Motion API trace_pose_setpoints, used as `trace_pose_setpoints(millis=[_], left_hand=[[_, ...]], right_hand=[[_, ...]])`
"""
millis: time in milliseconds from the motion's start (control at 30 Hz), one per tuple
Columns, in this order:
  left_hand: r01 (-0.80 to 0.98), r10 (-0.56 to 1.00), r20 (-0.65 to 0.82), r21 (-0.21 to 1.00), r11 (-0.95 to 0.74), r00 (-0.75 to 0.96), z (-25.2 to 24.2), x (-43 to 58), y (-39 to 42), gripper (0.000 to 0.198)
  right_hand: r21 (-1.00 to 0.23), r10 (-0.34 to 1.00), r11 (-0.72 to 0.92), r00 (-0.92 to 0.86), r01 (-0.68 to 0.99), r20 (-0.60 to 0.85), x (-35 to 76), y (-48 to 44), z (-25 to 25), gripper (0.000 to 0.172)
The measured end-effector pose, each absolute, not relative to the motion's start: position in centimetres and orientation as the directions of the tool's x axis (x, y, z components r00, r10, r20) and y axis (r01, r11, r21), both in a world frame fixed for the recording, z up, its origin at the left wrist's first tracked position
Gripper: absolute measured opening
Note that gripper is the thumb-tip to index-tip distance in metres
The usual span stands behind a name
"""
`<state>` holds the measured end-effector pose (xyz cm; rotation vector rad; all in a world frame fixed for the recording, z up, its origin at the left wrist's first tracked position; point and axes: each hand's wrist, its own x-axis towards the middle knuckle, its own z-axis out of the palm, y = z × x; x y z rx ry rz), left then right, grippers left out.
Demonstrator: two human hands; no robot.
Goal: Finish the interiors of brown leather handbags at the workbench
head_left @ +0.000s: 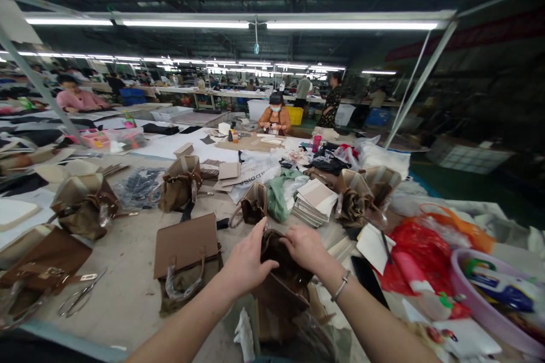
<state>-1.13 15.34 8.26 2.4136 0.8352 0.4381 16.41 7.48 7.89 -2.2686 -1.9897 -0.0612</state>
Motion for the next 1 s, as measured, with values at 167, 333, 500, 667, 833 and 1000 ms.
trace_pose_setpoints(millis=[167, 333, 500, 667, 833, 1000], left_hand=[[0.383, 0.489, -0.022, 0.652, -0.654, 0.872, 8.0, -1.2, 18.6, 0.077], [0.335, 0.396, -0.034, 0.604, -0.723, 0.917, 9.0, -0.8, 21.0, 0.067], [0.279, 0.372, 0.079, 0.524, -0.805, 0.925, 9.0, 0.7, 18.9, 0.047], [0.329, 0.439, 0.09, 0.532, -0.78, 0.894, 7.8, 2.1, 19.0, 0.054], [0.289, 0.354, 0.054, 0.472, -0.833, 0.934, 7.7, 3.2, 19.8, 0.036], [0.28, 0.333, 0.059, 0.413, -0.866, 0.941, 8.1, 4.0, 19.8, 0.023]], right_hand=[[-0.062, 0.987, -0.13, 0.135, 0.99, 0.092, 16.5, 6.7, 8.1, 0.031], [-0.11, 0.982, -0.168, 0.177, 0.98, 0.073, 16.6, 5.2, 7.8, 0.029], [-0.128, 0.976, -0.199, 0.208, 0.972, 0.064, 16.7, 4.7, 7.7, 0.03], [-0.173, 0.979, -0.173, 0.189, 0.97, 0.082, 16.8, 4.8, 7.5, 0.028], [-0.183, 0.98, -0.163, 0.18, 0.97, 0.082, 17.1, 4.8, 7.5, 0.032], [-0.18, 0.982, -0.137, 0.157, 0.974, 0.104, 17.3, 4.6, 7.4, 0.03]])
